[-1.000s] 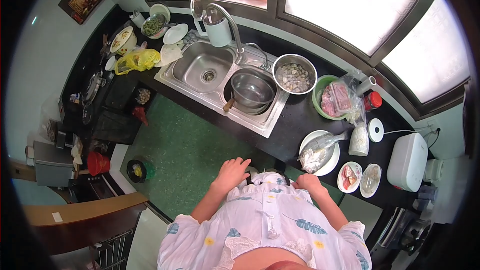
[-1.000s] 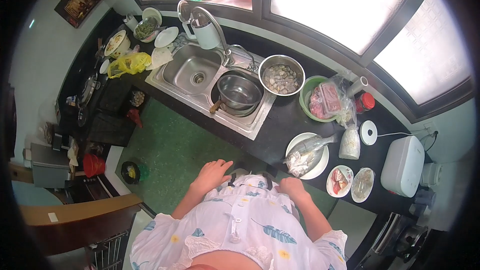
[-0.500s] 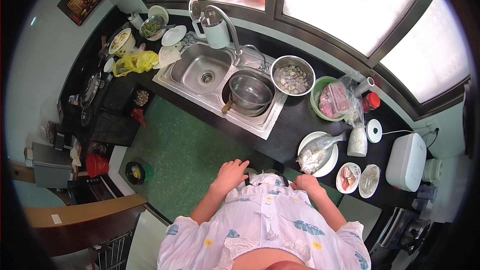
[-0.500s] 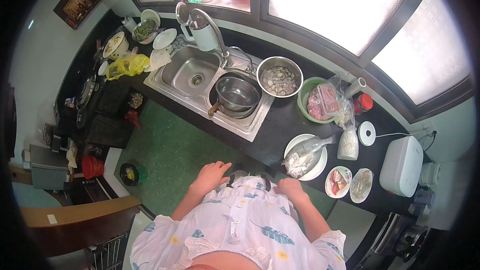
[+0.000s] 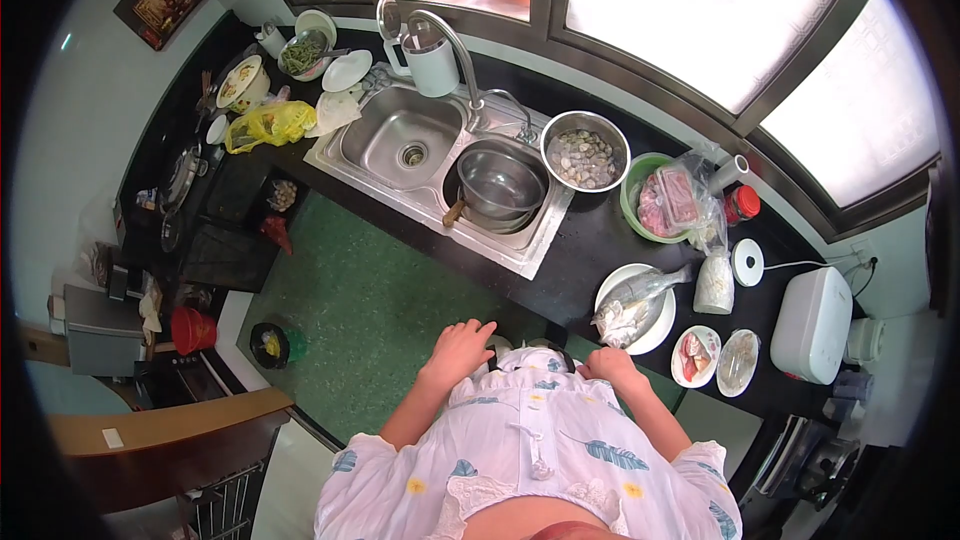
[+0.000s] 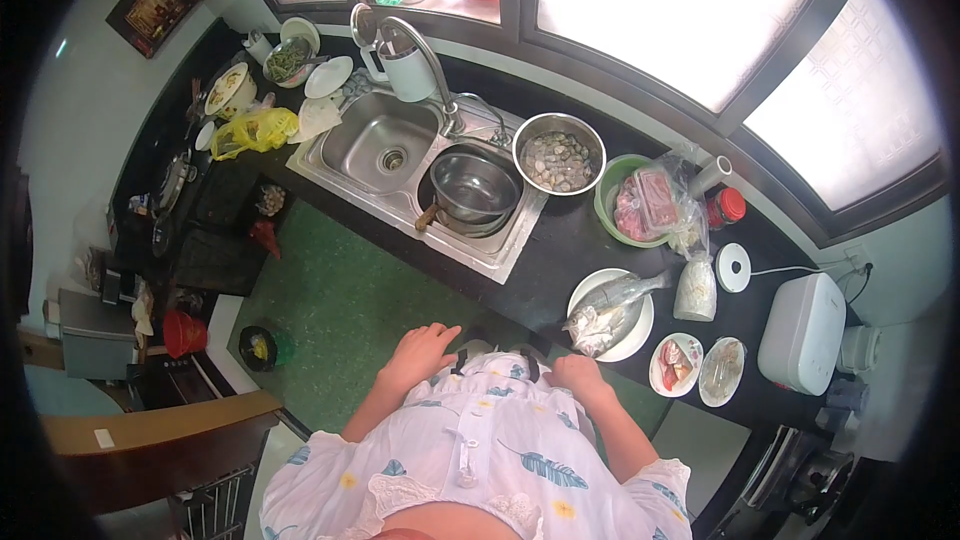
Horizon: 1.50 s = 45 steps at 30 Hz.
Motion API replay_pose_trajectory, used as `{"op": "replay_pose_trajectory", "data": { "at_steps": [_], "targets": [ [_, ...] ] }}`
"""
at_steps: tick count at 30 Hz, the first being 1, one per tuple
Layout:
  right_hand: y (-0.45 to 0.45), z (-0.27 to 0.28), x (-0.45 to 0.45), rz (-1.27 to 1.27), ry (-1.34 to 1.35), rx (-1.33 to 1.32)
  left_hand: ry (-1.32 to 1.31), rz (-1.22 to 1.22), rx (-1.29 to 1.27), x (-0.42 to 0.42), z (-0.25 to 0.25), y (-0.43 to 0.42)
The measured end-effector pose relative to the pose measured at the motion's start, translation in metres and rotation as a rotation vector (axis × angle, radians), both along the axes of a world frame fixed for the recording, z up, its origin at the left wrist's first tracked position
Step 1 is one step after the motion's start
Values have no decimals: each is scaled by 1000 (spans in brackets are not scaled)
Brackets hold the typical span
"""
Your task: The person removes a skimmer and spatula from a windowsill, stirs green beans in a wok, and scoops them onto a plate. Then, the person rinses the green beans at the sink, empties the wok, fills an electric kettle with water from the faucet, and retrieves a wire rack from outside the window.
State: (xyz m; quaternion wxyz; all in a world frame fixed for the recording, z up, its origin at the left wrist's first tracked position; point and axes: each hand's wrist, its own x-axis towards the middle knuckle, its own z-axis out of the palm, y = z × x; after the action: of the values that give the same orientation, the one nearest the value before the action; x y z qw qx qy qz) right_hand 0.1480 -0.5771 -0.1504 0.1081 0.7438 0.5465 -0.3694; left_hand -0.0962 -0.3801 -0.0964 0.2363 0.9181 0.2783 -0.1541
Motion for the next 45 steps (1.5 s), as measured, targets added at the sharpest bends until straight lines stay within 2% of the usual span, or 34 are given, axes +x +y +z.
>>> {"op": "replay_pose_trajectory", "data": {
  "at_steps": [7, 13, 45],
  "targets": [
    [4, 4, -1, 4, 6, 4, 5, 13, -11, -1, -1, 0],
    [5, 2, -1, 15, -26, -27, -105, -1, 57, -6, -17, -2],
    [8, -3, -4, 38, -47, -44, -77, -9, 36, -6, -18, 2]
  ]
}}
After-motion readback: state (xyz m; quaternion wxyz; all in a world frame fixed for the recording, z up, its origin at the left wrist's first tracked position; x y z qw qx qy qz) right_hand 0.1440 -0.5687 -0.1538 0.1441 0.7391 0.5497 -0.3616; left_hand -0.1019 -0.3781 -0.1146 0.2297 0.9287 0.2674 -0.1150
